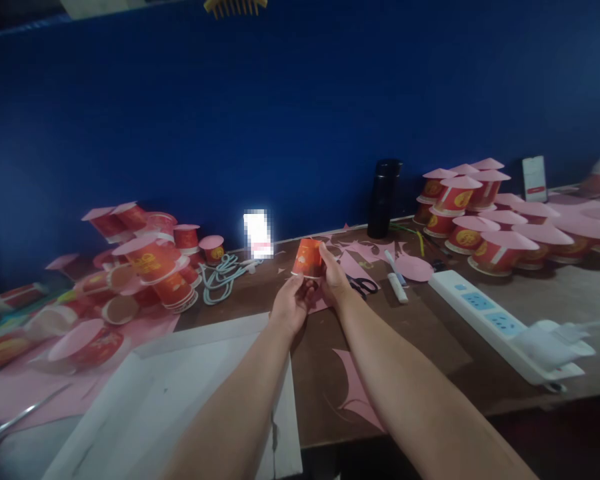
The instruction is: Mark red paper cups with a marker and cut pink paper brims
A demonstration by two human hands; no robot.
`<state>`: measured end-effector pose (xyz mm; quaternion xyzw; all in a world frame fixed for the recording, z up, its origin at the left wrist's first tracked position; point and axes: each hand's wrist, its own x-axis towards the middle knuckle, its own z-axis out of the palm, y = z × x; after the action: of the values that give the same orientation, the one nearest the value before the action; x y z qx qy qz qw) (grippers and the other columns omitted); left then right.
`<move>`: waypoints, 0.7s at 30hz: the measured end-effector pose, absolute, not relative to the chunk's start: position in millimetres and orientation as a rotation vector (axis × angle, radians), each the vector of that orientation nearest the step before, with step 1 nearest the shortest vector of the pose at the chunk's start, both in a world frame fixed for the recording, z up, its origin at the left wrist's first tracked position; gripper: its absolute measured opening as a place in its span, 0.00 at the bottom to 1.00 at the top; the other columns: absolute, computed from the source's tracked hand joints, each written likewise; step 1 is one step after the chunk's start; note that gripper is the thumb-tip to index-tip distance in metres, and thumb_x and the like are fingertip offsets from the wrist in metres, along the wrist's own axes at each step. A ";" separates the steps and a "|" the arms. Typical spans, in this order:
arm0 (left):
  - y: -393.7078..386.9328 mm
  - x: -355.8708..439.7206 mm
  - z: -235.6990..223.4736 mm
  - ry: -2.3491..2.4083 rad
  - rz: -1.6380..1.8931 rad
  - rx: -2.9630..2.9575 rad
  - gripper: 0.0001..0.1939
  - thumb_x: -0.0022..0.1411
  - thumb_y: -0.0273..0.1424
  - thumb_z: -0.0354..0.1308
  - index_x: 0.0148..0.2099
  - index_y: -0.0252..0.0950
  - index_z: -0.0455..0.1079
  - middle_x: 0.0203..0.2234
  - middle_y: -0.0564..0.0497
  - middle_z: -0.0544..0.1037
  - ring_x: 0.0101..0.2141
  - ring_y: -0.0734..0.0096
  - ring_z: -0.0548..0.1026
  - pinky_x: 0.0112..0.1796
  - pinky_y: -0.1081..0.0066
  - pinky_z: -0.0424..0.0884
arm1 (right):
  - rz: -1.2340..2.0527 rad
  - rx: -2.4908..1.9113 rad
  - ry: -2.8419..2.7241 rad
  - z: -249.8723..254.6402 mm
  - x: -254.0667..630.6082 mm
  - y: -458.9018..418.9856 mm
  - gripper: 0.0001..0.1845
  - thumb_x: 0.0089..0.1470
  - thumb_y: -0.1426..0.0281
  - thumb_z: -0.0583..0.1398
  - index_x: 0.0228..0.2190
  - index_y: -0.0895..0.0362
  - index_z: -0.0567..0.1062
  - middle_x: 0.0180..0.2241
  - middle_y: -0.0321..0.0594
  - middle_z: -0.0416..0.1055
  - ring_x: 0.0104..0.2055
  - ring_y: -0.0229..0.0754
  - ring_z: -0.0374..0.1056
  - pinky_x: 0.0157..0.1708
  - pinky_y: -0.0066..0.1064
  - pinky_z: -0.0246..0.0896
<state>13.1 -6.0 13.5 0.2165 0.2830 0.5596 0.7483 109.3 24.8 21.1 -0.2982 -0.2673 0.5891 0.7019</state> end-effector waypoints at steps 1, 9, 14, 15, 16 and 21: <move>-5.0 11.9 14.6 0.638 1.242 0.418 0.06 0.50 0.27 0.64 0.32 0.32 0.70 0.23 0.52 0.73 0.25 0.78 0.72 0.29 0.78 0.69 | 1.328 -0.641 -0.602 19.9 109.6 25.6 0.24 0.48 0.48 0.61 0.37 0.54 0.74 0.29 0.38 0.78 0.34 0.46 0.75 0.30 0.35 0.71; -3.0 8.3 19.4 0.671 1.247 0.290 0.05 0.54 0.27 0.60 0.29 0.31 0.67 0.20 0.54 0.69 0.20 0.82 0.68 0.24 0.79 0.65 | 1.359 -0.602 -0.567 13.0 111.3 31.6 0.23 0.47 0.49 0.61 0.35 0.54 0.73 0.30 0.37 0.77 0.34 0.45 0.74 0.32 0.35 0.72; -5.0 10.8 16.4 0.627 1.273 0.420 0.08 0.52 0.31 0.62 0.33 0.32 0.70 0.24 0.52 0.73 0.25 0.78 0.71 0.30 0.76 0.67 | 1.295 -0.615 -0.573 14.1 111.1 32.5 0.20 0.46 0.54 0.64 0.36 0.54 0.73 0.29 0.35 0.77 0.32 0.43 0.74 0.32 0.34 0.71; -6.2 11.6 16.5 0.587 1.273 0.486 0.10 0.51 0.32 0.63 0.35 0.32 0.71 0.27 0.50 0.75 0.27 0.76 0.72 0.32 0.75 0.68 | 1.275 -0.608 -0.579 13.9 111.0 32.9 0.19 0.45 0.55 0.65 0.36 0.53 0.73 0.29 0.34 0.77 0.33 0.43 0.74 0.32 0.33 0.71; -7.5 12.5 16.6 0.547 1.264 0.558 0.12 0.50 0.34 0.64 0.37 0.33 0.72 0.30 0.49 0.76 0.29 0.75 0.73 0.34 0.73 0.69 | 1.259 -0.601 -0.587 13.5 110.8 33.3 0.19 0.45 0.56 0.66 0.36 0.53 0.73 0.30 0.34 0.77 0.33 0.42 0.74 0.32 0.33 0.70; -12.4 15.9 14.3 0.535 1.208 0.801 0.19 0.46 0.32 0.67 0.43 0.38 0.73 0.37 0.49 0.78 0.36 0.71 0.75 0.41 0.70 0.68 | 1.242 -0.605 -0.614 12.6 108.1 32.4 0.18 0.45 0.59 0.66 0.36 0.54 0.73 0.30 0.34 0.77 0.34 0.42 0.73 0.34 0.32 0.70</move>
<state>15.9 -12.4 14.3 0.3617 0.2417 0.5459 0.7161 108.1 32.4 12.6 -0.2743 -0.2786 0.5637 0.7276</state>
